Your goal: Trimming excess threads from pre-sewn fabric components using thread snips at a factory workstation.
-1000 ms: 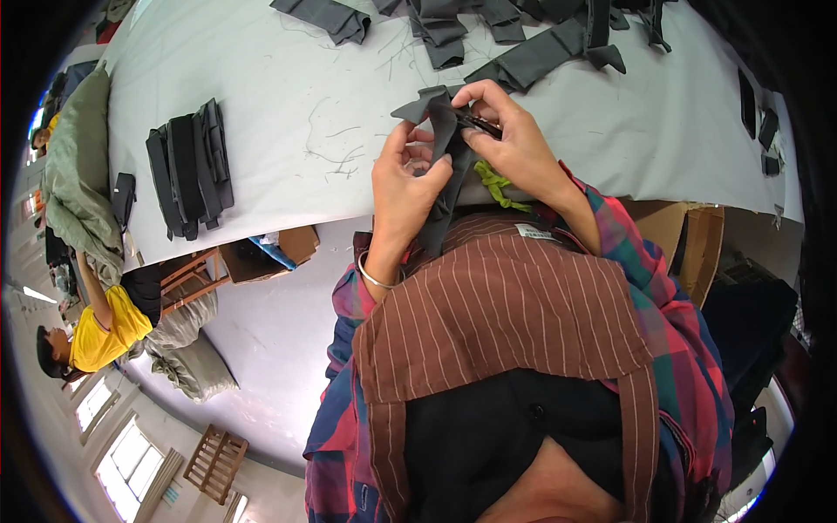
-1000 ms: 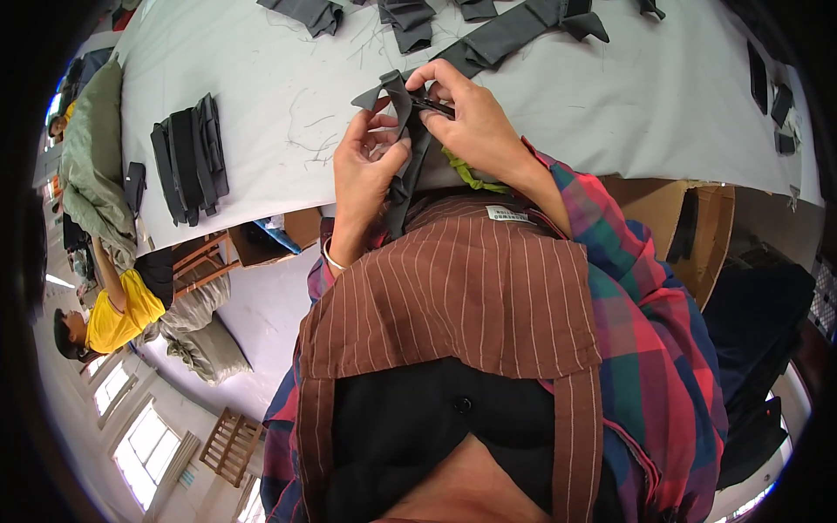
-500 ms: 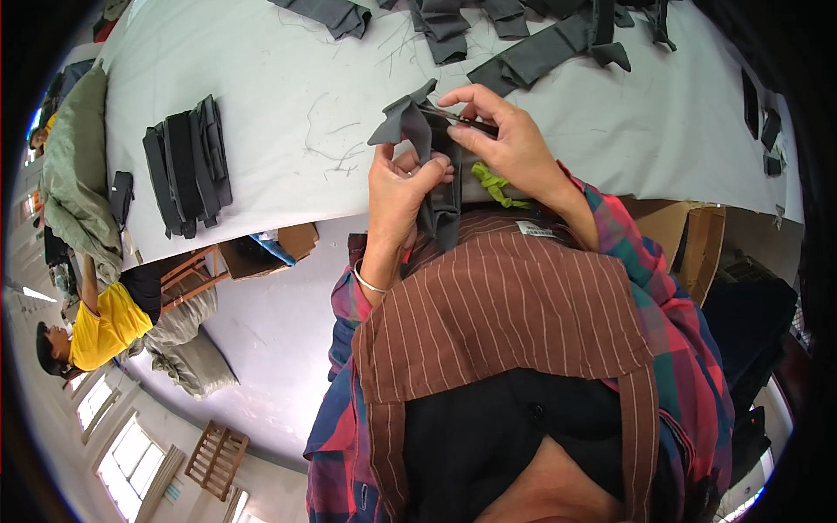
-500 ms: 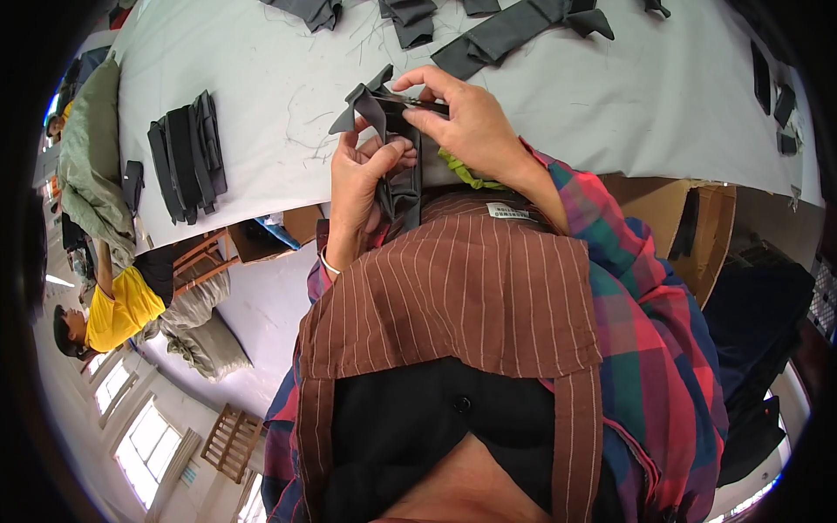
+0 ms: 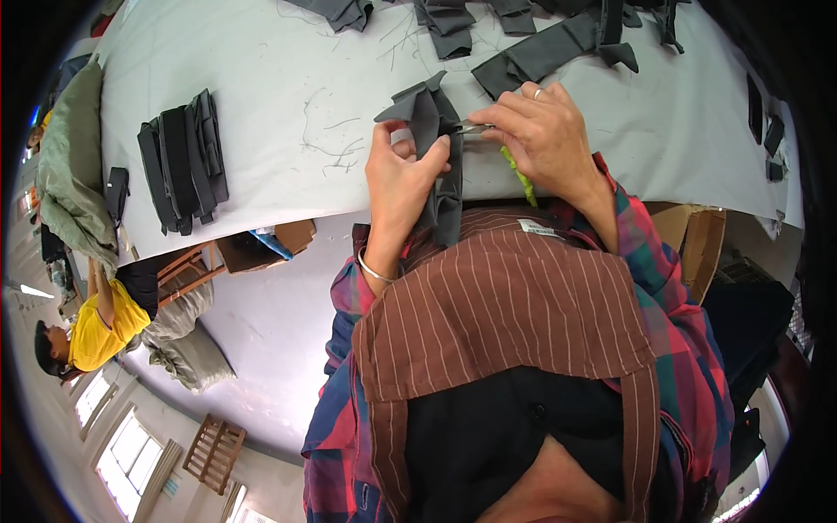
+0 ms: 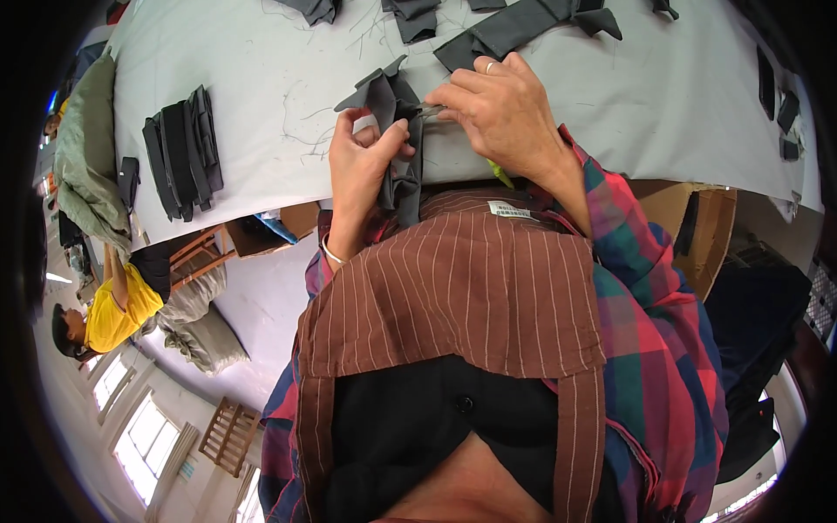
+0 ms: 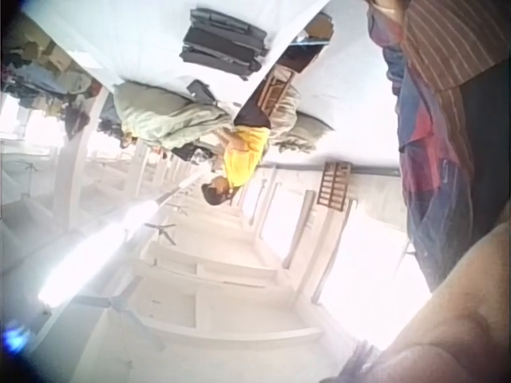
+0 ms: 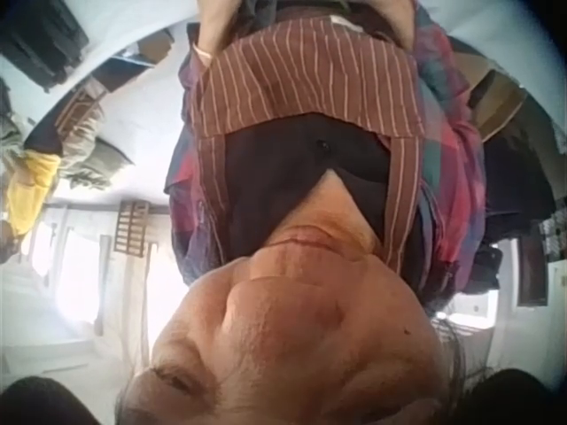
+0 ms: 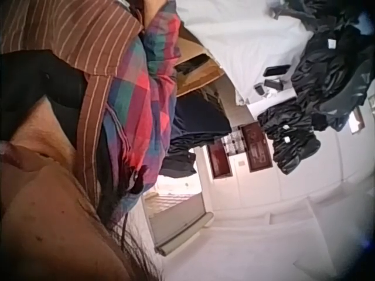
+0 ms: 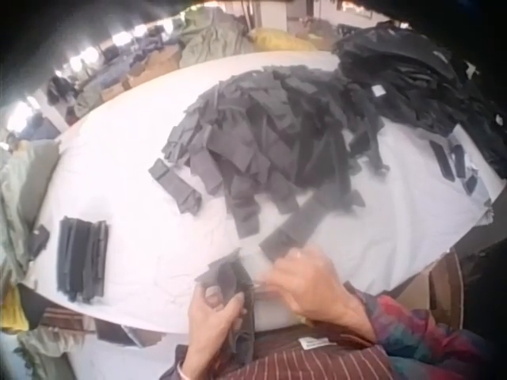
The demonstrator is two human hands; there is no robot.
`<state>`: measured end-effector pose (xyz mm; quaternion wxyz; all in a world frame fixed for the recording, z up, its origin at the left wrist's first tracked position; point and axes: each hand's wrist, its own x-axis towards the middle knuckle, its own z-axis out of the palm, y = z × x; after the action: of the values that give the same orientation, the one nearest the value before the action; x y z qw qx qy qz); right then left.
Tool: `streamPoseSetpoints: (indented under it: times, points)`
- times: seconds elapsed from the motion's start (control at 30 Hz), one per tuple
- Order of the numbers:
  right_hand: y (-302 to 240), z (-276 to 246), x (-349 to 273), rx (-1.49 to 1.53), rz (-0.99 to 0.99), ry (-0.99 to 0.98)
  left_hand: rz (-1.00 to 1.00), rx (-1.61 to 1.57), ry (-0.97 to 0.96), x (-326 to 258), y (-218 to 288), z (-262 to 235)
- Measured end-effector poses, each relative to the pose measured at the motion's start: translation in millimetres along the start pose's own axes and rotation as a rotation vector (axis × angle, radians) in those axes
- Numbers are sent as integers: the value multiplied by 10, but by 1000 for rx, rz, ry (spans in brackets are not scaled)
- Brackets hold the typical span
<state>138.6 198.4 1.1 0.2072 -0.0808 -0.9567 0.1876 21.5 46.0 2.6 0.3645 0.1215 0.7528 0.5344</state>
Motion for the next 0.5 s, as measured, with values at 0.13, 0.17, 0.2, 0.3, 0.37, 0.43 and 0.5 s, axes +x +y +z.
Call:
streamPoseSetpoints:
  times: [0.13, 0.17, 0.2, 0.3, 0.37, 0.43, 0.5]
  points:
    - [44, 15, -4, -26, -34, 20, 22, 80, 18, 47, -19, 21]
    - [52, 15, -5, -35, -39, 12, 20, 109, 21, 54, -13, 25]
    - [60, 16, -7, -44, -44, 4, 17, 139, 24, 58, -9, 29]
    - [78, 21, -16, -52, -58, 44, 17, 155, 36, 55, 19, 46]
    - [80, 18, -16, -45, -60, 43, 9, 169, 37, 58, 17, 43]
    - [91, 16, -17, -40, -60, 43, 3, 184, 36, 64, 19, 51]
    - [104, 16, -14, -59, -75, 33, 7, 187, 44, 62, 28, 59]
